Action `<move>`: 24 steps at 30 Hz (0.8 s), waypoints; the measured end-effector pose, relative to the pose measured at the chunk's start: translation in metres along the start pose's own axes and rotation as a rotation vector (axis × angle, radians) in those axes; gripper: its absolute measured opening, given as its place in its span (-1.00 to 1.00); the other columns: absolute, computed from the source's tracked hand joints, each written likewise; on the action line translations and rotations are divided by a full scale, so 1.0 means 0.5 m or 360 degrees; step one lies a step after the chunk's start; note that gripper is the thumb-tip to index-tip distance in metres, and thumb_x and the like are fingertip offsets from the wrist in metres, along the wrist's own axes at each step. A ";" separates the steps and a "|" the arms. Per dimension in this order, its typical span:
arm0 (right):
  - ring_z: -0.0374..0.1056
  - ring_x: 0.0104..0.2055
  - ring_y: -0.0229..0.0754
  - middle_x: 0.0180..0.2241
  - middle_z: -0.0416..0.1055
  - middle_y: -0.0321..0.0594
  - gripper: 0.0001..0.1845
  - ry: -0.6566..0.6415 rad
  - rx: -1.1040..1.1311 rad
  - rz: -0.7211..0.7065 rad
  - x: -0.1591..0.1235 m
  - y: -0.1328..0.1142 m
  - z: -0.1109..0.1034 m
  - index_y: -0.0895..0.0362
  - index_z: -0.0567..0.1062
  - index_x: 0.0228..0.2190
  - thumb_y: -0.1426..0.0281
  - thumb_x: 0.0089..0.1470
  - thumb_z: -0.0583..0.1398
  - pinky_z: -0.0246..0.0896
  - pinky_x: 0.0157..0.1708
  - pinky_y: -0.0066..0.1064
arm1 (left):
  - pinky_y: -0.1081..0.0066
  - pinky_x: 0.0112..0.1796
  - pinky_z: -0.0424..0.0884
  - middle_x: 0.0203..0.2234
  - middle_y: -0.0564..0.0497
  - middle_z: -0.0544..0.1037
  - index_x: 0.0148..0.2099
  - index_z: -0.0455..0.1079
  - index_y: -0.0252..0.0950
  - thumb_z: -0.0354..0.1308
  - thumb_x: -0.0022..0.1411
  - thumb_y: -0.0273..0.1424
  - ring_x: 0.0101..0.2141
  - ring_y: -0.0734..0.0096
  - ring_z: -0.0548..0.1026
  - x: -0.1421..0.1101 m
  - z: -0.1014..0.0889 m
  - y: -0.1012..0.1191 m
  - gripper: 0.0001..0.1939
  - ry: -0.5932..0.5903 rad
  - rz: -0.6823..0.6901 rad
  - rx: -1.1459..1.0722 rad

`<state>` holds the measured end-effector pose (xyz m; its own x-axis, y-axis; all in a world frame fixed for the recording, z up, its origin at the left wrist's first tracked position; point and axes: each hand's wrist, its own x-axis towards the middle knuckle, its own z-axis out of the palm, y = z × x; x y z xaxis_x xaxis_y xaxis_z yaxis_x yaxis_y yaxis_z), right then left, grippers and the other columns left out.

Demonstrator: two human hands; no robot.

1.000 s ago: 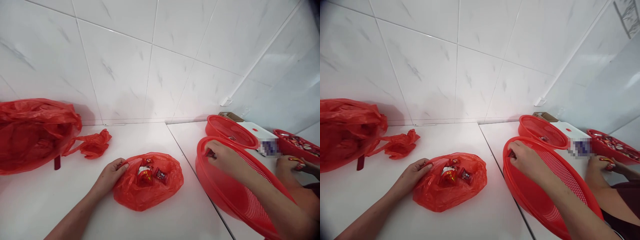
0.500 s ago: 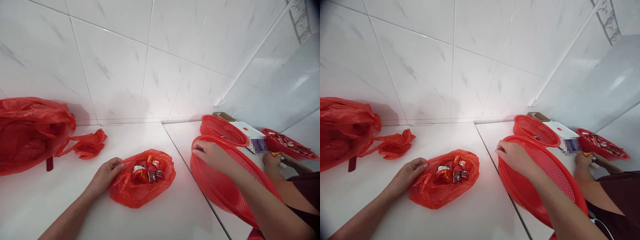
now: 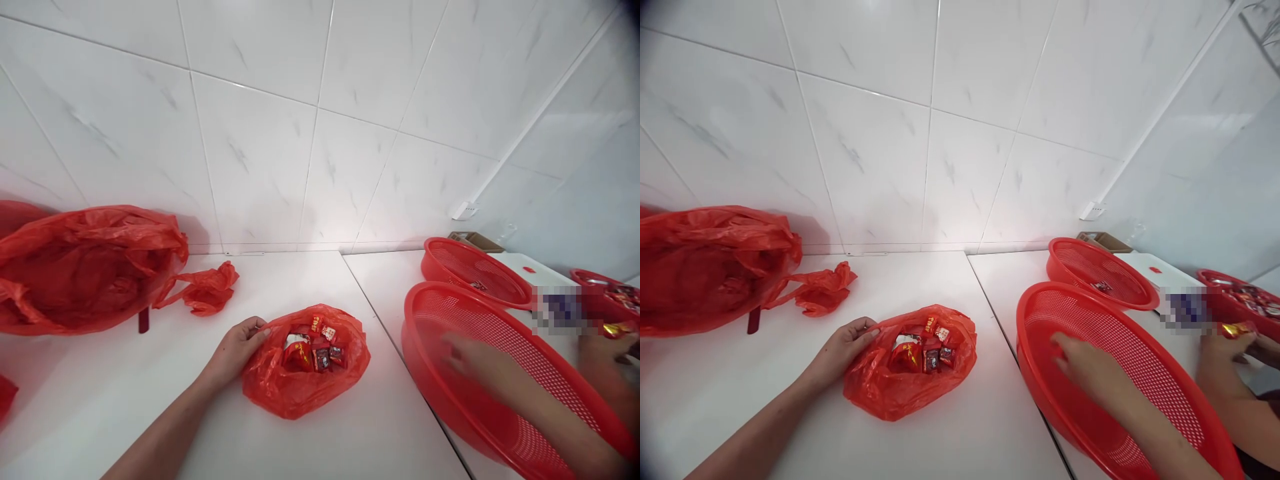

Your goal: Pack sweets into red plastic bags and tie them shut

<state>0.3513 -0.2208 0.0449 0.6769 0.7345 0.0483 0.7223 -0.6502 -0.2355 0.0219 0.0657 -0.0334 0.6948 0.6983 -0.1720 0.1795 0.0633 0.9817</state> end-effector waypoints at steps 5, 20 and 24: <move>0.39 -0.21 0.00 -0.19 0.47 -0.22 -0.76 0.0221 0.0100 -0.0102 -0.049 -0.168 -0.040 -0.08 0.40 -0.25 0.13 0.08 0.06 0.30 -0.32 -0.22 | 0.41 -0.48 0.35 -0.47 0.02 0.54 -0.27 0.32 -0.25 0.08 0.12 -0.08 -0.48 0.30 0.49 0.000 0.002 -0.002 -0.67 -0.0033 0.0055 -0.0023; 0.29 0.01 0.05 0.09 0.27 -0.06 -0.21 -0.0276 0.0342 -0.0146 0.061 -0.276 0.183 0.06 0.10 0.19 0.04 -0.02 0.11 0.17 -0.12 -0.23 | 0.26 -0.15 0.41 0.25 -0.10 0.04 0.26 0.03 -0.01 0.25 -0.02 -0.26 0.03 0.08 0.34 -0.099 0.017 0.003 -0.19 0.0338 0.0392 0.0765; 0.36 -0.17 -0.11 -0.13 0.44 -0.22 -0.50 -0.0303 0.0591 -0.0166 0.057 -0.262 0.184 0.03 0.31 -0.03 0.34 -0.09 0.12 0.16 -0.27 -0.38 | 0.35 -0.27 0.39 -0.11 -0.01 0.46 -0.17 0.43 -0.13 0.08 0.10 -0.34 -0.25 0.28 0.46 -0.083 0.018 0.015 -0.78 0.0324 0.0335 0.0924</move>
<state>0.2629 -0.0970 -0.0124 0.5396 0.8380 -0.0817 0.6620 -0.4822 -0.5738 0.0004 0.0307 -0.0198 0.6204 0.7786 0.0943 0.4408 -0.4456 0.7792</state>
